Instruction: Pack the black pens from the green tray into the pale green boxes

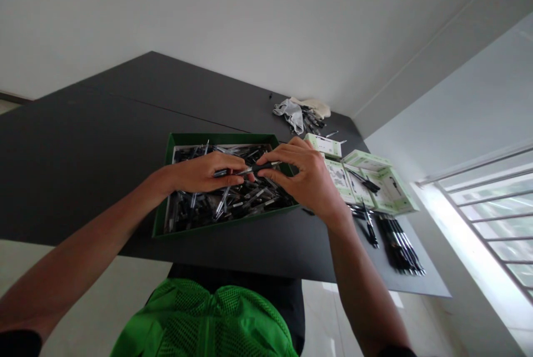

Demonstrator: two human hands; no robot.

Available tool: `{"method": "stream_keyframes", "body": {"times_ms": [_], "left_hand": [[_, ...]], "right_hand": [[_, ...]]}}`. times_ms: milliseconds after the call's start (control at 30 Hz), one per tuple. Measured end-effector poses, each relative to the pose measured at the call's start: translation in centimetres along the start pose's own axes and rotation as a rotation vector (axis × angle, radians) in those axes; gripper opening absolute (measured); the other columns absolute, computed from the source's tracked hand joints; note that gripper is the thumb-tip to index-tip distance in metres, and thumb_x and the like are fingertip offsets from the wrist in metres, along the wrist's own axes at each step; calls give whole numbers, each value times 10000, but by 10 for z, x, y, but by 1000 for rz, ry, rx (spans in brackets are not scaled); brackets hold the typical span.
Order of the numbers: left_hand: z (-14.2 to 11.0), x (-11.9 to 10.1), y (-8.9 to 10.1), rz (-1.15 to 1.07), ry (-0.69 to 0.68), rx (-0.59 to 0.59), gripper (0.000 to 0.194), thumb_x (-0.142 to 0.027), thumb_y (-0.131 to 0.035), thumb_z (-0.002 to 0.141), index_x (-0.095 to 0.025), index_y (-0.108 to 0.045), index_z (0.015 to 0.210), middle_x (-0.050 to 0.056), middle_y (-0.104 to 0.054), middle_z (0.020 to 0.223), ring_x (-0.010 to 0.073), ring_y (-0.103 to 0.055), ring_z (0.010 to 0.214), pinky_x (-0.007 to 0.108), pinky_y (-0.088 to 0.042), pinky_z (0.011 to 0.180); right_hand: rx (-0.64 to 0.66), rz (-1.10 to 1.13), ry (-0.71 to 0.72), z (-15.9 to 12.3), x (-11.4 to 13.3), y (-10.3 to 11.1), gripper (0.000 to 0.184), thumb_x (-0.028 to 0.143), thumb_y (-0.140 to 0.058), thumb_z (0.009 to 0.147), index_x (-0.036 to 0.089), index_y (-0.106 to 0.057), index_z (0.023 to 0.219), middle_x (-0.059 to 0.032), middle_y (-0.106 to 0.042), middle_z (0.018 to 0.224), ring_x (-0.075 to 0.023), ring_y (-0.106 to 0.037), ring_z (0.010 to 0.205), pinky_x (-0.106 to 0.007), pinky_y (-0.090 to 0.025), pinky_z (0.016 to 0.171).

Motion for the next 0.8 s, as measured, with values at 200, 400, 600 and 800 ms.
{"method": "stream_keyframes", "body": {"times_ms": [200,400,600,800], "left_hand": [[-2,0,-1,60,-53,-2,210,-296,-565,1098,-175,-735,1118,92,-778,1049,174,-735,944,242,-536,854],[0,-1,-2,63,-66,14,250,-316,-573,1095,-172,-747,1202,118,-792,1096,207,-754,1037,275,-555,908],[-1,-4,0,71,-73,-17,275,-343,-566,1099,-157,-762,1149,112,-787,1022,202,-745,937,274,-555,842],[0,-4,-5,83,-75,37,311,-350,-533,1110,-138,-760,1085,112,-758,960,198,-726,880,276,-544,803]], "right_hand": [[-8,-25,13,0,-2,-8,77,304,-835,917,272,-804,979,15,-807,924,-201,-633,876,-380,-407,892],[65,-233,-24,4,-2,-16,550,503,-582,1070,215,-682,613,-13,-618,590,-169,-542,634,-394,-360,842],[104,-62,-50,-6,7,-8,255,259,-678,978,202,-699,1225,15,-755,901,-154,-622,755,-349,-383,898],[139,-75,-120,-9,-2,-12,356,364,-651,1032,217,-710,713,11,-681,642,-160,-583,675,-355,-386,874]]}}
Point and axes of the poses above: each hand's wrist, its own z-axis towards the middle knuckle, its own y-axis out of the back of the hand, x = y × z, the point moved 7 cm from there along z, towards the middle knuckle
